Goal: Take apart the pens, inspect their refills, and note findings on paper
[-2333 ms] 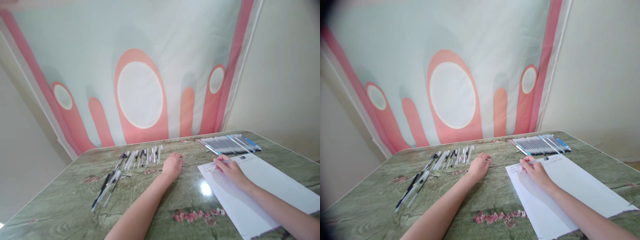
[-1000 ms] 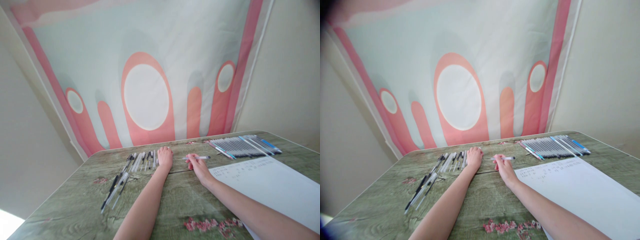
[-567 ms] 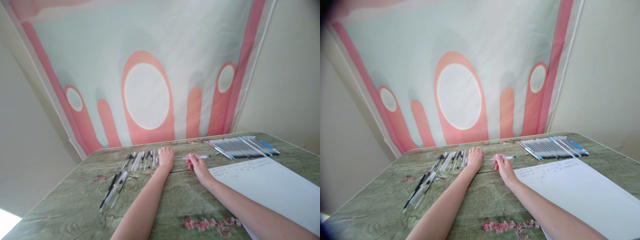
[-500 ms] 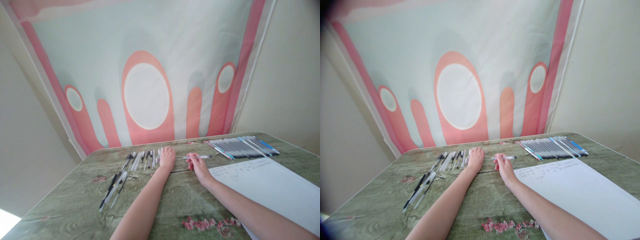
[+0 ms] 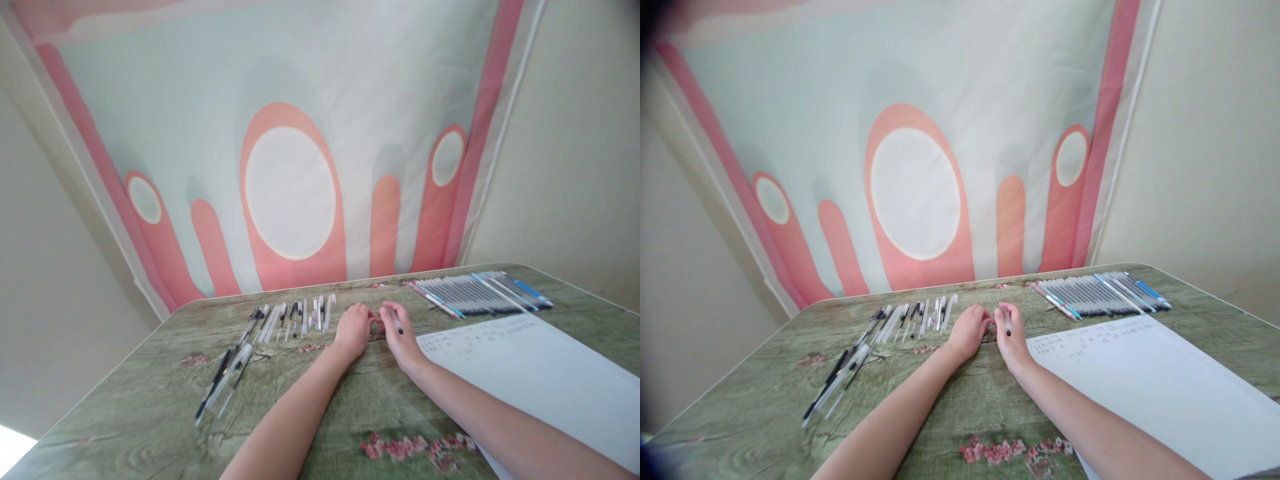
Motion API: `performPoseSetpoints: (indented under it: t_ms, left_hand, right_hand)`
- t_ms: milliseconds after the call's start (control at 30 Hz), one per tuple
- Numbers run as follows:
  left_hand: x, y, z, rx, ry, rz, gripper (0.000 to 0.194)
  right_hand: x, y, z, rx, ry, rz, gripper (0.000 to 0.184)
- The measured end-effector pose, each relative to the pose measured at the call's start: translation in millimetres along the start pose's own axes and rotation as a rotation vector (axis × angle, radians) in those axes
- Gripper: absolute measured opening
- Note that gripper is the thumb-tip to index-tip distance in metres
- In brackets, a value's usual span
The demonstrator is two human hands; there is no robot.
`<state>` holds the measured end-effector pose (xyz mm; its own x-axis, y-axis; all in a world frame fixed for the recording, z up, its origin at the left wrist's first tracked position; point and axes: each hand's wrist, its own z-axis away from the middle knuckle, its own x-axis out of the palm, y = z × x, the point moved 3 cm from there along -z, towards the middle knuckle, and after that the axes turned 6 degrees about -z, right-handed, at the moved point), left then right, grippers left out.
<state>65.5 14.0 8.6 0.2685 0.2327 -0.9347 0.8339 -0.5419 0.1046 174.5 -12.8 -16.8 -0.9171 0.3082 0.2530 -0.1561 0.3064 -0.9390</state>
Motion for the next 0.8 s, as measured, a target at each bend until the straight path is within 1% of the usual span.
performPoseSetpoints:
  t_ms: [67,133,200,300,433,600,700,800]
  left_hand:
    - [0.2,-0.4,-0.3,-0.021,0.025,0.082,0.014]
    - [-0.5,-0.2,-0.4,-0.027,0.049,0.126,0.013]
    - [-2.1,0.4,-0.3,-0.030,0.069,0.141,0.013]
    - [-5.3,1.6,0.2,-0.037,0.084,0.137,0.015]
    - [-10.1,4.1,1.2,-0.022,0.079,0.088,0.016]
    - [-16.0,7.4,2.4,0.020,0.056,-0.020,0.017]
    - [-18.7,8.3,2.6,0.052,0.068,-0.080,0.018]
    - [-20.8,8.1,2.9,0.085,0.093,-0.117,0.019]
  right_hand:
    - [-0.9,0.0,0.4,-0.034,-0.017,0.030,0.034]
    - [-1.0,1.5,-0.1,-0.034,-0.052,0.041,0.032]
    - [-1.0,3.2,-1.1,-0.035,-0.072,0.044,0.030]
    - [-1.5,4.5,-2.4,-0.050,-0.063,0.050,0.029]
    - [-1.0,3.5,-2.0,-0.035,-0.069,0.050,0.029]
    - [-1.0,-0.7,0.0,-0.018,-0.043,0.024,0.030]
    - [-0.5,-2.0,0.4,-0.012,-0.043,0.006,0.031]
    - [-0.7,-0.2,-0.6,0.028,-0.040,-0.035,0.033]
